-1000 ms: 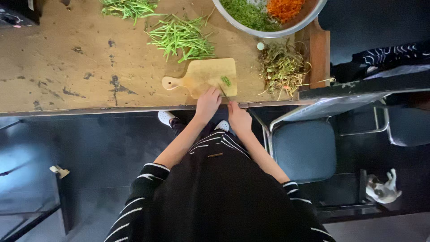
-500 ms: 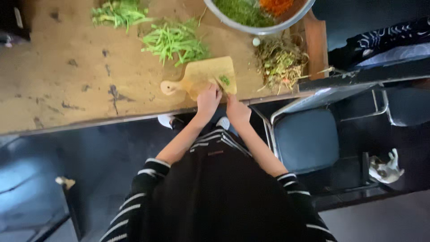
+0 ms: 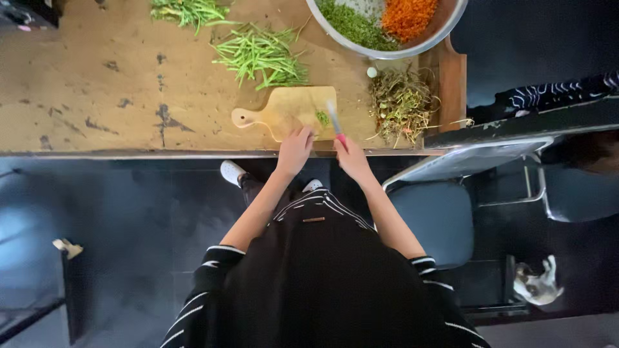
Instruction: The person chops green vegetables on a small wooden board and then scrapes them into a large metal bowl containing other shredded vegetables.
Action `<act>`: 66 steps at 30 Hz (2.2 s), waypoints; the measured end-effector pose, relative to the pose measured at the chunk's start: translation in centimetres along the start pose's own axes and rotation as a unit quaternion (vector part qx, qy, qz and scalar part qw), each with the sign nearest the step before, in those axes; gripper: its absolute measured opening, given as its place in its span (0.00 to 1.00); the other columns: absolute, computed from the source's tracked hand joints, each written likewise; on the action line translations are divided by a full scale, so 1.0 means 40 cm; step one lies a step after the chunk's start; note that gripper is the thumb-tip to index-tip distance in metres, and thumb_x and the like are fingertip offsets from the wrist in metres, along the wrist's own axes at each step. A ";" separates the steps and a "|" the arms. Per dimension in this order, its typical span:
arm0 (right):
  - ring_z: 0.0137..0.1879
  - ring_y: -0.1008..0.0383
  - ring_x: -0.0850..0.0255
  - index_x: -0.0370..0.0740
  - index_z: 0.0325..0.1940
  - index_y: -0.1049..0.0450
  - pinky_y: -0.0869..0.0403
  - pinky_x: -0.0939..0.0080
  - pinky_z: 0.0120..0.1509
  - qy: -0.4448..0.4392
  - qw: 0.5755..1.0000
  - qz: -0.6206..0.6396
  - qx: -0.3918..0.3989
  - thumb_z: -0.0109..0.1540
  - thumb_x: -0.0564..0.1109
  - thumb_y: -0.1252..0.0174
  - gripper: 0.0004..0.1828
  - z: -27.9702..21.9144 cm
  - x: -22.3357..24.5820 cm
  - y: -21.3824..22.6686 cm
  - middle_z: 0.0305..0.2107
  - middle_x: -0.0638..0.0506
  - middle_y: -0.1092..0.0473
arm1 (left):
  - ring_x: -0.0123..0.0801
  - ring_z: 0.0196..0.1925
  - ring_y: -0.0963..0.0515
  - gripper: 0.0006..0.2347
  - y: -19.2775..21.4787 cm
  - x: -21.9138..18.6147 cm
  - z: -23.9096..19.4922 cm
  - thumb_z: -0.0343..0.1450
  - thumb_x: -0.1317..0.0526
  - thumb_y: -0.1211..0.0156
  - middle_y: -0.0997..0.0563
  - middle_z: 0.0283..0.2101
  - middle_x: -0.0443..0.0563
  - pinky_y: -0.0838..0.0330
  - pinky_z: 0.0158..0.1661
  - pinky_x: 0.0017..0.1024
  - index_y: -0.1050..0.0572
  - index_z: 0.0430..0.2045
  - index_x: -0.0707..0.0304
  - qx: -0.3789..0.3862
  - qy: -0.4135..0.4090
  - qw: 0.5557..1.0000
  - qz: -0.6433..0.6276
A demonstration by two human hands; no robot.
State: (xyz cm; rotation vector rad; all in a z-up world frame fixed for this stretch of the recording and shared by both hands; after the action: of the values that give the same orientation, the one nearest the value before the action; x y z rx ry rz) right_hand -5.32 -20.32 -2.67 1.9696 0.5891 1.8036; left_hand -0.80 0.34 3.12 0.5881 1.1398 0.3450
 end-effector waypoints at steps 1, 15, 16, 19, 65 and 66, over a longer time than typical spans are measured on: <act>0.30 0.25 0.58 0.38 0.50 0.27 0.28 0.60 0.34 -0.065 0.991 0.118 0.022 0.73 0.48 0.51 0.13 -0.007 -0.015 0.005 0.26 0.46 0.27 | 0.54 0.39 0.21 0.04 0.004 -0.008 -0.009 0.71 0.66 0.38 0.22 0.36 0.57 0.27 0.38 0.44 0.25 0.36 0.63 0.011 0.012 0.999 -0.043; 0.25 0.36 0.72 0.40 0.48 0.29 0.41 0.72 0.27 -0.148 0.902 0.398 0.080 0.70 0.44 0.45 0.06 -0.061 0.110 -0.036 0.25 0.57 0.31 | 0.28 0.40 0.17 0.08 -0.067 0.008 -0.070 0.70 0.67 0.34 0.16 0.38 0.51 0.22 0.44 0.26 0.23 0.39 0.69 0.010 0.218 0.881 -0.421; 0.27 0.34 0.73 0.39 0.48 0.28 0.37 0.72 0.29 -0.139 0.931 0.335 0.043 0.71 0.45 0.48 0.08 -0.065 0.098 -0.036 0.27 0.57 0.29 | 0.30 0.41 0.16 0.07 -0.064 0.014 -0.072 0.70 0.66 0.34 0.15 0.38 0.53 0.22 0.45 0.26 0.21 0.39 0.69 0.000 0.220 0.888 -0.405; 0.26 0.33 0.68 0.38 0.50 0.28 0.34 0.67 0.29 -0.117 0.966 0.230 0.001 0.73 0.49 0.54 0.13 -0.062 0.070 -0.032 0.25 0.52 0.30 | 0.41 0.36 0.16 0.06 -0.031 0.014 -0.052 0.69 0.65 0.33 0.17 0.38 0.55 0.24 0.40 0.32 0.18 0.37 0.63 -0.016 0.164 0.978 -0.125; 0.37 0.22 0.34 0.45 0.46 0.28 0.25 0.33 0.42 -0.123 0.958 -0.248 -0.074 0.71 0.56 0.54 0.16 -0.001 0.127 -0.083 0.28 0.35 0.24 | 0.50 0.40 0.21 0.03 -0.061 0.072 0.064 0.67 0.64 0.37 0.21 0.34 0.53 0.26 0.40 0.43 0.22 0.31 0.59 -0.017 0.015 1.000 0.010; 0.37 0.22 0.34 0.45 0.46 0.28 0.25 0.33 0.42 -0.125 0.958 -0.247 -0.076 0.71 0.56 0.54 0.16 0.004 0.135 -0.088 0.28 0.35 0.24 | 0.50 0.40 0.21 0.04 -0.061 0.071 0.074 0.66 0.64 0.36 0.22 0.34 0.54 0.27 0.40 0.42 0.23 0.30 0.60 -0.013 -0.012 0.999 0.033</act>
State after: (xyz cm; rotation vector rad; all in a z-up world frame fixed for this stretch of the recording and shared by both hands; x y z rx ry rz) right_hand -4.87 -14.37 -0.18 1.7174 0.7523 1.2372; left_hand 2.94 -0.84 0.41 0.6068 1.0931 0.4067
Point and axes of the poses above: each hand's wrist, its own z-axis towards the middle knuckle, its own y-axis out of the back of the hand, x = y × z, the point moved 3 cm from there along z, towards the middle knuckle
